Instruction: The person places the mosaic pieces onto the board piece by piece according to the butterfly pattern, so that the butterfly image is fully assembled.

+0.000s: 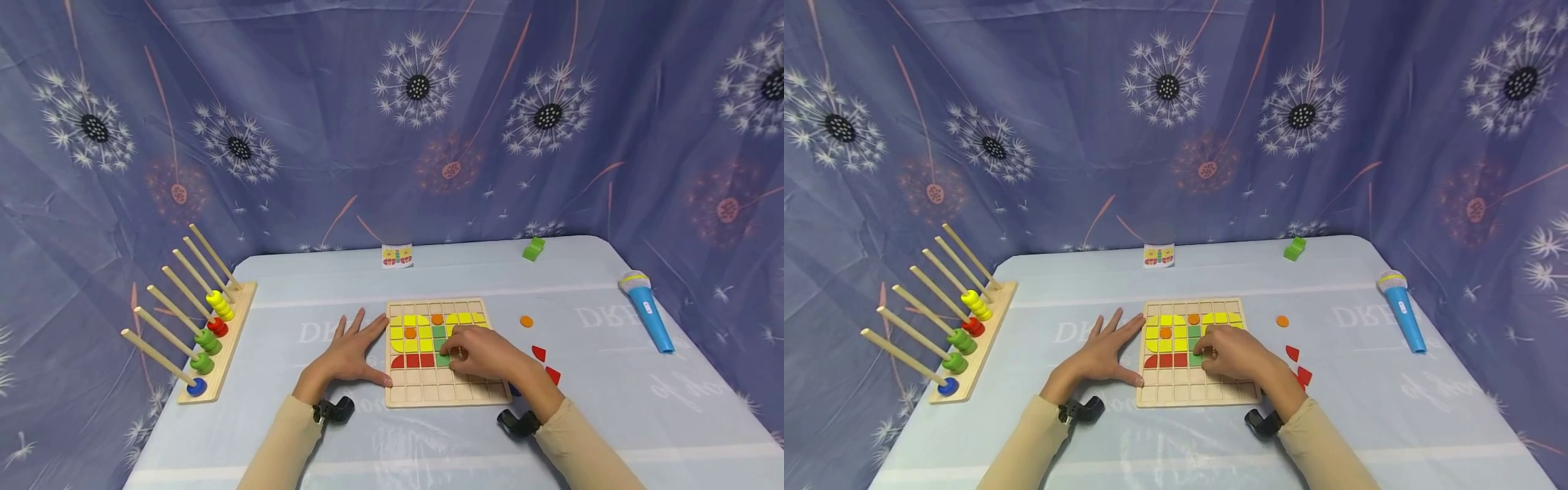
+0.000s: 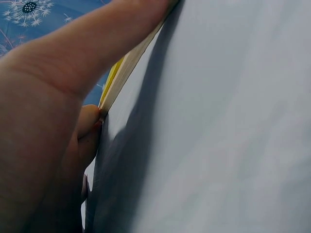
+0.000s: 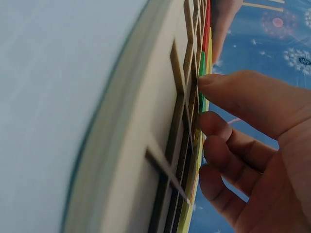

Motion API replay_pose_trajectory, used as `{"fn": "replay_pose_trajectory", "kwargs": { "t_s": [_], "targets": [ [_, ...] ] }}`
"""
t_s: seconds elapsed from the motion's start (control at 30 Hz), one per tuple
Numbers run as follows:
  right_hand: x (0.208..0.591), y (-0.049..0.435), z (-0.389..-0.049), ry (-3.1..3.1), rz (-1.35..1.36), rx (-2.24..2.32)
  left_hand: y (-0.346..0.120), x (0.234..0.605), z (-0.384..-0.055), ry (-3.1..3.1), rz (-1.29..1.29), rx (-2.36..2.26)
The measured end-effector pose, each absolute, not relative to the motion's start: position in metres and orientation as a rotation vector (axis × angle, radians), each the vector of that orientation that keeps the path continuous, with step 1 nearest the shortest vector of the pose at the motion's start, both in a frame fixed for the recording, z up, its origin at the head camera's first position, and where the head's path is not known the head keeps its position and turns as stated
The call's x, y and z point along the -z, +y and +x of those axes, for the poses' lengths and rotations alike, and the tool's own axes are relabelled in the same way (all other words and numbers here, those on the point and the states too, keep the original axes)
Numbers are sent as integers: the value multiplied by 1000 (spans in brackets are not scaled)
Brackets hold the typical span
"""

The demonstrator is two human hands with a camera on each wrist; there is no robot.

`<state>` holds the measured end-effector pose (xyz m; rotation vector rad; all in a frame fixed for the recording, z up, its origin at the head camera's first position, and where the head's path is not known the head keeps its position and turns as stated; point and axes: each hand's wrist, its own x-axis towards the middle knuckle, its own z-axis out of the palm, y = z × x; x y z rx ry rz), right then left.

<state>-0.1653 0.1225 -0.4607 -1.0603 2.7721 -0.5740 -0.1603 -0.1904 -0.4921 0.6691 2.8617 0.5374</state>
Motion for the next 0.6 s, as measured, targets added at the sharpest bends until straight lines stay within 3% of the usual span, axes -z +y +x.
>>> {"fn": "replay_pose_trajectory", "kwargs": {
  "t_s": [0.6],
  "targets": [
    [454,199,-174,2838,-723,852,-190,492,-161,2867,664,-528]
  ]
}}
